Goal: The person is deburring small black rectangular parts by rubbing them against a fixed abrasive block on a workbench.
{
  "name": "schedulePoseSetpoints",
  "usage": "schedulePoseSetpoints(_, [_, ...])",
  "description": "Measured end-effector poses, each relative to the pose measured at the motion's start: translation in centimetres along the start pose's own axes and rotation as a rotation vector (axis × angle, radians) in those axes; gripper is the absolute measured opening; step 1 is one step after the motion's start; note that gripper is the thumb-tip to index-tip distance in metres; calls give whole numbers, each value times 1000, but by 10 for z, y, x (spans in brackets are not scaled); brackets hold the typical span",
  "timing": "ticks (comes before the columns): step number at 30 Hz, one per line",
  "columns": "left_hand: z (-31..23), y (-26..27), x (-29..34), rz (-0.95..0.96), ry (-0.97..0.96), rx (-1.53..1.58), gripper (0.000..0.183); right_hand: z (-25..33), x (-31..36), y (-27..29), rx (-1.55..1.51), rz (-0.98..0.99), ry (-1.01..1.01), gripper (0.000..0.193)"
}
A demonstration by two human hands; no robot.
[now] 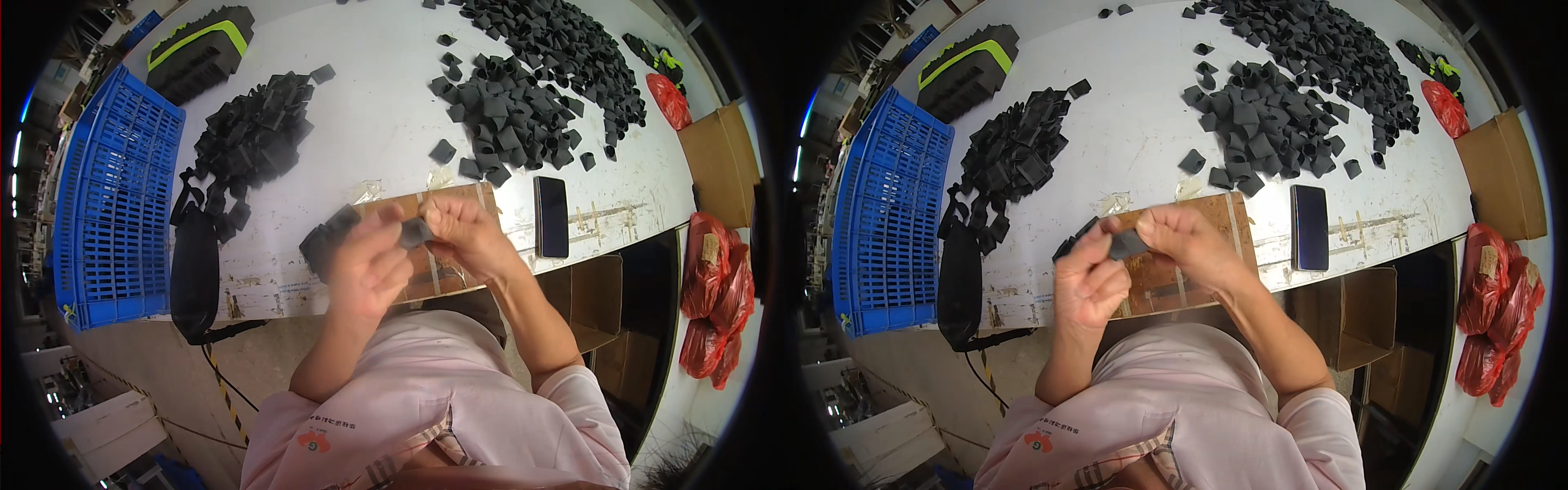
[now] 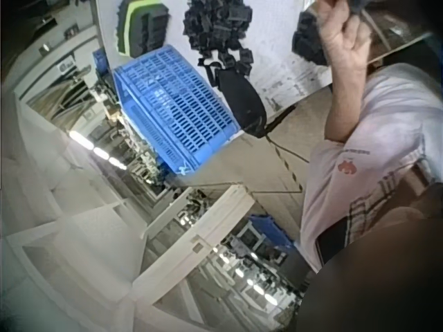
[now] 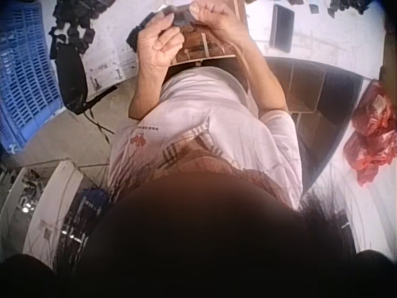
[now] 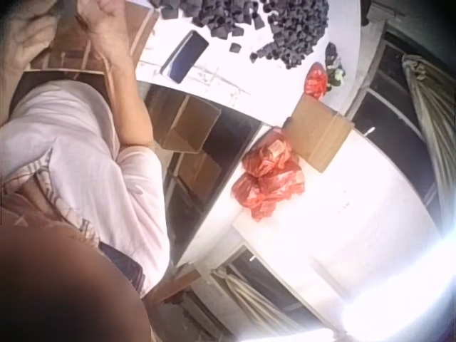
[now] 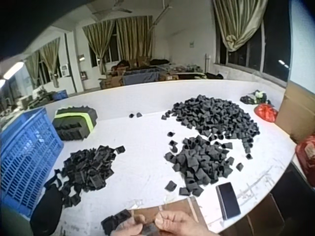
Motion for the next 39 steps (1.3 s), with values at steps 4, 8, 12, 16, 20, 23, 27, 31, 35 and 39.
schedulePoseSetpoints(4, [8,4,6,-111,5,-168,17,-9,3,0,23,-28,49,26])
schedulePoseSetpoints(8, [1,-13,2,-130,-457,-968,27,4,8,1,567,-318,242,18])
schedulePoseSetpoints(12, [-12,-40,0,88,-833,-1576,29,19,28,-9,854,-484,713,21])
schedulePoseSetpoints(16, [-7,-40,1,83,-851,-1509,16,22,37,-27,1075,-457,773,44])
schedulePoseSetpoints(20, [-8,-28,7,-76,-809,-1105,9,27,33,-37,1173,-446,880,32])
schedulePoseSetpoints(23, [-6,-24,10,-152,-647,-746,11,30,29,-39,1214,-466,903,25])
schedulePoseSetpoints(27, [-6,-16,13,-212,-674,-728,10,30,26,-33,1152,-404,858,19])
schedulePoseSetpoints(31, [-4,-9,14,-67,-666,-943,10,16,20,-20,1180,-388,957,19])
schedulePoseSetpoints(35, [-5,-18,11,-217,-670,-1012,14,14,22,-19,1245,-400,978,19])
schedulePoseSetpoints(39, [-11,-37,2,-34,-757,-1432,14,23,28,-24,1305,-391,875,20])
Point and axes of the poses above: each hand's wrist, its own x-axis away from the middle knuckle, its own y-axis out of the back of the hand, z = x × y, the point moved 3 cm from there along -x, towards the middle knuckle, and after that the axes turned 1 degree about -y, right-handed, at the moved point
